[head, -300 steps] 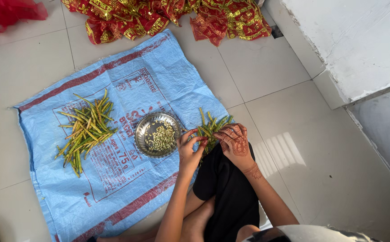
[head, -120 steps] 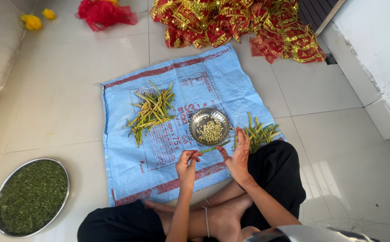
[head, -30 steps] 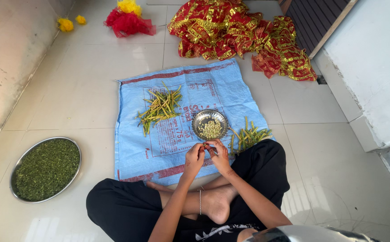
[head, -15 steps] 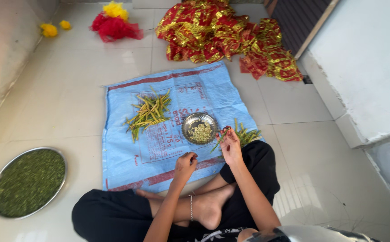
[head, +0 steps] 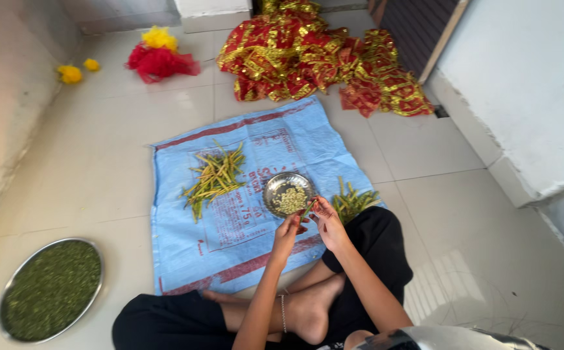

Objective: The person shells peas by hand while sitting on the floor, placing the empty pods on a blue mat and the shelled peas into a metal bowl.

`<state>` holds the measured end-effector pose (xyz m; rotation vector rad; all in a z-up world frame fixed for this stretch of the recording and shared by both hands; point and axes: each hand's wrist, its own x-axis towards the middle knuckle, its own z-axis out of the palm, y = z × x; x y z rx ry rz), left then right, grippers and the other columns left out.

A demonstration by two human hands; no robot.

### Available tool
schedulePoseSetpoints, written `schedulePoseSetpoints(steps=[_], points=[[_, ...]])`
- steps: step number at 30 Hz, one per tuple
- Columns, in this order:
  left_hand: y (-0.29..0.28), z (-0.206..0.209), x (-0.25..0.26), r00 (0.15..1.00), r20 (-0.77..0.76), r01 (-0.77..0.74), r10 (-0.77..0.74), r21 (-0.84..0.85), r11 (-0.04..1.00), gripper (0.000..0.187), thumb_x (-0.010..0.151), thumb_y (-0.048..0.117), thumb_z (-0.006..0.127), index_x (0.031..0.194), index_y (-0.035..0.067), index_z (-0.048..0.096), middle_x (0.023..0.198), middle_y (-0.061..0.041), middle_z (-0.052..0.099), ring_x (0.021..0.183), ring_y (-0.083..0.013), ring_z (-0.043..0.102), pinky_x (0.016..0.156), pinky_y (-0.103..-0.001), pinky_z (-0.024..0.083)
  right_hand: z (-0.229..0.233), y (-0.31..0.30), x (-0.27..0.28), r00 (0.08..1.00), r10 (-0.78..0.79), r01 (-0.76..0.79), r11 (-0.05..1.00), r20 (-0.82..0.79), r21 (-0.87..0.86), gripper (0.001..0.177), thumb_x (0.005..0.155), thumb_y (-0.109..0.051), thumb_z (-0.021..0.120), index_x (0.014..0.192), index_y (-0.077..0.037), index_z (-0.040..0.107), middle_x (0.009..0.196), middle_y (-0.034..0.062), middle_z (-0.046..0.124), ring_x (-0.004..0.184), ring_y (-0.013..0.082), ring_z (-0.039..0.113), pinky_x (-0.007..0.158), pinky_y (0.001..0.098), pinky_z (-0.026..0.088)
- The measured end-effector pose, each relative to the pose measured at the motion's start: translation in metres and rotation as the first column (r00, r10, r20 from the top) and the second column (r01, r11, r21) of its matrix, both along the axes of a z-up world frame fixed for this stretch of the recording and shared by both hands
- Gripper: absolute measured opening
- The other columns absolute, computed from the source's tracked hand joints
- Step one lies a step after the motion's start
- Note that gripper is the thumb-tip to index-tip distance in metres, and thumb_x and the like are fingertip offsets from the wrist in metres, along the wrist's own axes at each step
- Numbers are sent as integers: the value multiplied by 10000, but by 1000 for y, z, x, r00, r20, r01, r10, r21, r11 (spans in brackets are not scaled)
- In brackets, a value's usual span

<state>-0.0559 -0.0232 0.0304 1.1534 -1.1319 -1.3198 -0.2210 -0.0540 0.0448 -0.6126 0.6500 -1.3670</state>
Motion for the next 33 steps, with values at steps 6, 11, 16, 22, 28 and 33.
schedulePoseSetpoints(steps=[6,11,16,22,28,33], points=[[7,4,28,996,64,-50,64,-197,979,296,1013,188,705,1223,-15,754,967,-58,793,868,-79,689,798,-266,554,12,13,31,991,109,-115,991,-79,-70,314,934,-145,672,1240,-93,621,1148,16,695,1084,140,629,947,369,476],[9,21,32,993,-110,-58,46,-104,993,229,933,149,731,1103,-4,724,884,-15,746,783,-73,662,708,-258,535,3,14,43,953,164,-171,985,-256,-3,339,909,-162,698,1233,-69,658,1123,-10,686,1041,90,621,927,270,480],[11,37,35,991,-20,-136,135,-133,982,181,905,98,748,1053,-5,732,860,-27,739,757,-87,654,684,-259,521,-12,9,47,916,126,-177,979,-380,-101,322,1016,-260,685,1204,-2,727,978,33,674,876,104,559,779,267,434],[14,36,45,985,-13,-171,171,-107,979,161,884,70,765,1027,-1,740,842,-38,728,726,-99,644,662,-264,516,-16,5,53,931,157,-190,979,-328,-68,232,964,-176,718,1127,-12,702,967,50,705,848,113,604,752,271,464],[12,22,48,961,-250,-111,116,33,993,143,904,56,757,1033,-5,749,846,-37,710,734,-101,633,687,-263,523,-29,-3,51,950,161,-176,984,-267,-32,145,932,-106,724,1052,-44,670,1006,28,728,926,118,668,869,287,524],[10,11,46,930,-339,-117,143,97,988,133,912,48,736,1027,-17,750,903,-28,731,785,-83,651,712,-269,556,-30,-7,46,918,164,-189,981,-361,-36,127,954,-87,727,1065,-27,711,1026,37,731,930,108,643,866,290,500]])
